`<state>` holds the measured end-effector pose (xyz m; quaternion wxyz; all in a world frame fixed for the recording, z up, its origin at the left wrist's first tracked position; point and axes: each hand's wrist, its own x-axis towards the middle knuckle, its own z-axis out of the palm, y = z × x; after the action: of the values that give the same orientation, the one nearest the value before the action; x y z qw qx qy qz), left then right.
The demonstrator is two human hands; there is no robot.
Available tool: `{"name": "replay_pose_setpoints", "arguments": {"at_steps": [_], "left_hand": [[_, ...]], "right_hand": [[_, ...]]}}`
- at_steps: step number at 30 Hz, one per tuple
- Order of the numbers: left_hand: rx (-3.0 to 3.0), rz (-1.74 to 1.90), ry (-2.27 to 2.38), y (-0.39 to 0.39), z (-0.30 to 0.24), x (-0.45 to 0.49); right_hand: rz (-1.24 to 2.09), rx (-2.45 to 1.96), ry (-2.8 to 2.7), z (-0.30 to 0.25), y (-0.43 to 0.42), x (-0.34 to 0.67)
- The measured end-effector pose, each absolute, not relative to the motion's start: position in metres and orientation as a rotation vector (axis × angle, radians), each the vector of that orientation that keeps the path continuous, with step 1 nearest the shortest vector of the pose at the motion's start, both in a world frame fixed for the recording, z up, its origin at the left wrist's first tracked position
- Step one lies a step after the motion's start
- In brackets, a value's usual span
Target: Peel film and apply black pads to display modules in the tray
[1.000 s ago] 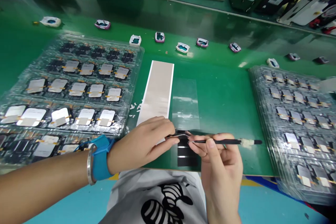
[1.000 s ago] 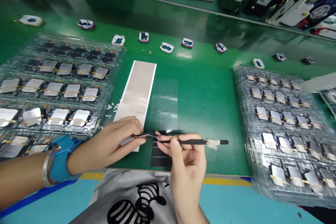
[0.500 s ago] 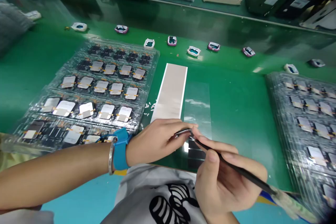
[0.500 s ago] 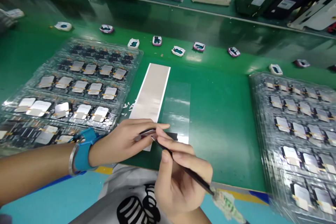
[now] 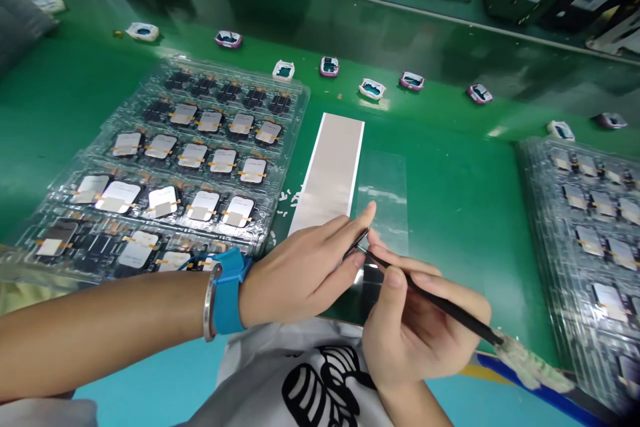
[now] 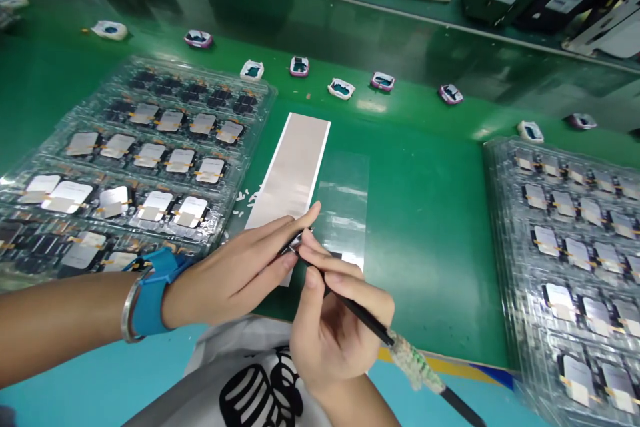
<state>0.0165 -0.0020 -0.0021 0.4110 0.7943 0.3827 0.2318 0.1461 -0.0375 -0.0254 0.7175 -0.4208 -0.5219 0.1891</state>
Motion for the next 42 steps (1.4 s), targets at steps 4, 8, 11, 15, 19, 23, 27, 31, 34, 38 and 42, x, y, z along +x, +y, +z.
{"name": "replay_pose_setpoints", "arguments": {"at_steps": [4,8,11,15,19,23,27,31,34,38,42], "left_hand": [[2.018,0.559,0.975,-0.0018,-0.0025,0.0159],[2.026,0.554,0.991,-0.0025,-0.0031,0.0157],[2.031,0.556,0.996,-0.0025,-0.0037,0.016],[2.036,0.554,1.016,-0.0021,-0.0042,0.0161],[2.049,0.56,1.026,-0.0015,-0.0042,0.0157],[2.052,0.555,1.022,-0.0007,-0.0041,0.015],[2.034,0.552,1.004,-0.0004,-0.0037,0.0148],[2.026,0.557,0.993,0.0002,-0.0038,0.015],[2.036,0.561,0.995,0.0005,-0.0042,0.0153],[2.044,0.552,1.004,-0.0002,-0.003,0.0152],[2.101,0.559,1.026,-0.0001,-0.0013,0.0142]], "right_hand": [[0.444,-0.962,-1.127,-0.0253,-0.0382,0.145],[0.431,-0.988,-1.143,-0.0256,-0.0388,0.1454],[0.423,-0.978,-1.145,-0.0272,-0.0386,0.1453],[0.417,-0.958,-1.134,-0.0297,-0.0377,0.1447],[0.417,-0.913,-1.14,-0.0314,-0.0365,0.1457],[0.394,-0.903,-1.145,-0.0324,-0.0365,0.1467],[0.432,-0.895,-1.167,-0.0319,-0.0375,0.1465],[0.437,-0.928,-1.156,-0.0313,-0.0382,0.1465],[0.434,-0.949,-1.162,-0.0315,-0.0383,0.1465],[0.43,-0.932,-1.164,-0.031,-0.0371,0.1459],[0.401,-0.904,-1.14,-0.0308,-0.0353,0.1458]]}}
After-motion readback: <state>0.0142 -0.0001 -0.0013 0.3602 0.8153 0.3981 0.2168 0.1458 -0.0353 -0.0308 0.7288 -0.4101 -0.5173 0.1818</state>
